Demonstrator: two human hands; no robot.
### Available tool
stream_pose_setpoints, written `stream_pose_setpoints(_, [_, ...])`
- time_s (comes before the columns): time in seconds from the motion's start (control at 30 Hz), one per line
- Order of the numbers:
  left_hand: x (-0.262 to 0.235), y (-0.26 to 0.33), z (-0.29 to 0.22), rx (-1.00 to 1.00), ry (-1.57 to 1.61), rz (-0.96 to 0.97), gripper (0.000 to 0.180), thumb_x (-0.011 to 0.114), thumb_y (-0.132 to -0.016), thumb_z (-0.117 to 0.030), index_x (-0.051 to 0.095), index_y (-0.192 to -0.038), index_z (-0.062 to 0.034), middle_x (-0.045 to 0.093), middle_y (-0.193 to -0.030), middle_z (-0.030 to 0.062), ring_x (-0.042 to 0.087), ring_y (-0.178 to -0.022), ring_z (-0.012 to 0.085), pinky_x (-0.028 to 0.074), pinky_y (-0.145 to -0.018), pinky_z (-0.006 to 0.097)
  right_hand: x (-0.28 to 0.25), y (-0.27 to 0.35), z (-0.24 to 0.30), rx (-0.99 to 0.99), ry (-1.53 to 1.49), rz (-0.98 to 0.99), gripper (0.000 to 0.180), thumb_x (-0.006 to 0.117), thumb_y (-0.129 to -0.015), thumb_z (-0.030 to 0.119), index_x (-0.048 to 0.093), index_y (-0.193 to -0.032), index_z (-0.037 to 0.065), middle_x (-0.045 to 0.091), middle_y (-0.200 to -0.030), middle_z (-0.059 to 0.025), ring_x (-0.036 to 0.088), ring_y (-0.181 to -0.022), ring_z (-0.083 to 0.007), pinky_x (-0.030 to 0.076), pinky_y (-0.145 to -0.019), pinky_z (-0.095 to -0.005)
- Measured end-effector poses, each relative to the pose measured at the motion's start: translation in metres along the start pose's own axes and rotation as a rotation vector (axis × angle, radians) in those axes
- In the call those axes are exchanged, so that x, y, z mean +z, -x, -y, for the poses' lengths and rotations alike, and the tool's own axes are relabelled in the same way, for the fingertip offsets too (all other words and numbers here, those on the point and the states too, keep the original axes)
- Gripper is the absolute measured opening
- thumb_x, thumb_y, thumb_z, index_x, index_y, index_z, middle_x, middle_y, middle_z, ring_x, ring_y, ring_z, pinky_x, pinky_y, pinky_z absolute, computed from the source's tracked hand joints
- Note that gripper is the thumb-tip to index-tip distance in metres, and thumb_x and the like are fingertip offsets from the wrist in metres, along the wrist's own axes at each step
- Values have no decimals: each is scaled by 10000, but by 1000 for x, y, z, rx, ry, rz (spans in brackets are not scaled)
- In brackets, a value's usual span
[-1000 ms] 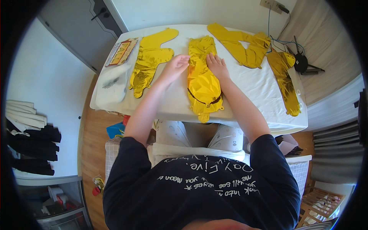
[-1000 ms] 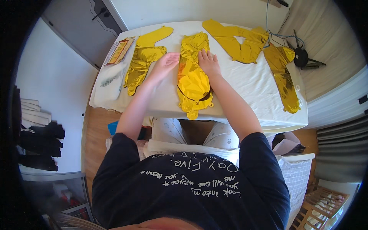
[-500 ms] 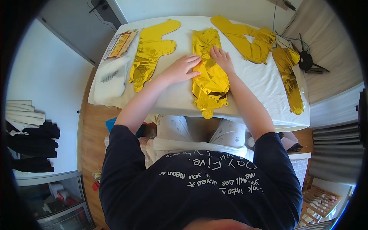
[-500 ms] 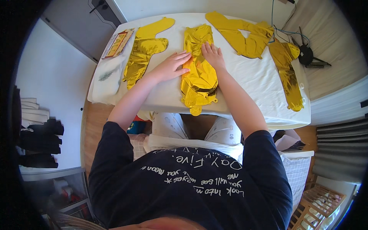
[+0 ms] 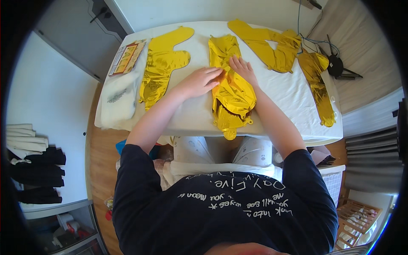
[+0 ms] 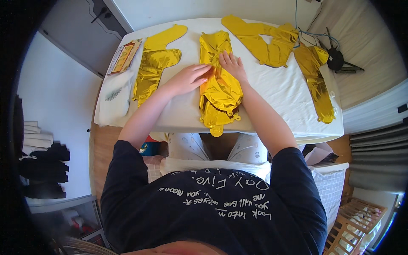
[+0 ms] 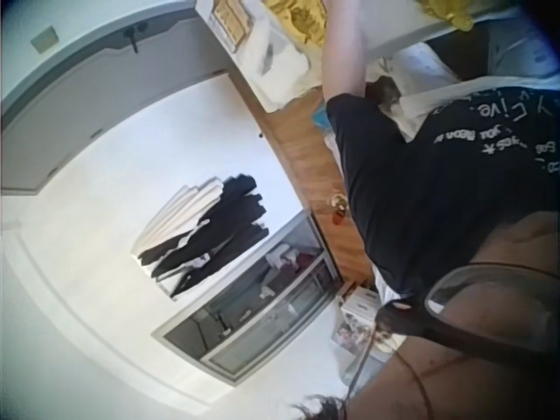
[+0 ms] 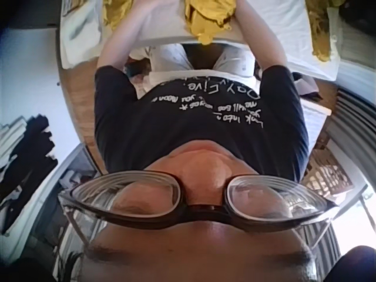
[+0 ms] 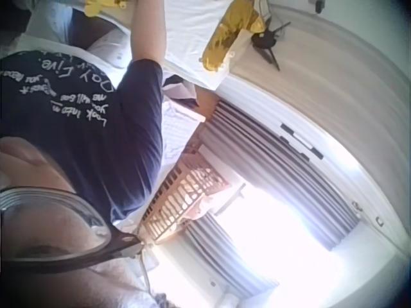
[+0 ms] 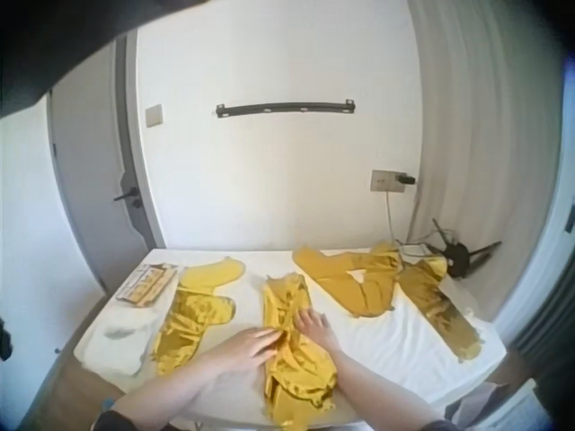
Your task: The person unfolds and flattens deflated foil letter balloons on a table by hand.
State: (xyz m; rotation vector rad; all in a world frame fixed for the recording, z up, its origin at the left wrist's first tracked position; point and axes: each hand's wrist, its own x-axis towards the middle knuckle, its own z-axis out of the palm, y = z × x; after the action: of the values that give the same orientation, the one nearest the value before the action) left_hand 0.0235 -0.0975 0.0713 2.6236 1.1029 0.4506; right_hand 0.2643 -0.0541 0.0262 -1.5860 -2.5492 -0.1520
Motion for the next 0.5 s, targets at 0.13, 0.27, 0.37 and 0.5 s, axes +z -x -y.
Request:
stream_pose_setpoints(0.13, [-20, -16, 8, -64, 130, -26, 578, 618, -1005, -338, 510, -1496, -54, 536, -1503, 164, 522, -1350, 338, 398, -1152, 413, 7, -10, -8, 11, 64, 23, 810, 542, -972, 438, 210, -1636, 118, 198, -1715, -95, 201, -1579, -302, 207, -1250, -539])
stream_pose_setpoints(0.27, [-14, -10, 27, -25, 15, -132, 635, 658, -972, -399, 522, -1477, -40, 533, -1501, 164, 521, -1345, 331, 406, -1142, 418, 21, -16, -3, -32, 161, -123, 629, 437, -1027, 240, 237, -1616, 147, 251, -1696, -64, 329, -1533, -288, 379, -1165, -546])
stream_pose_setpoints(0.37, [-11, -15, 29, -22, -16, -65, 700, 652, -970, -439, 473, -1519, -43, 482, -1548, 173, 460, -1409, 322, 360, -1182, 429, 29, -22, -11, -17, 196, -89, 665, 463, -1019, 297, 230, -1620, 132, 244, -1699, -80, 299, -1546, -297, 340, -1190, -550])
stream_pose_setpoints(0.5, [-10, -9, 42, 1, -176, -10, 788, 587, -991, -511, 370, -1573, -25, 385, -1622, 179, 352, -1506, 328, 268, -1238, 493, 5, -26, 11, -13, 51, -33, 751, 511, -991, 384, 221, -1626, 110, 233, -1701, -106, 260, -1561, -307, 282, -1220, -551])
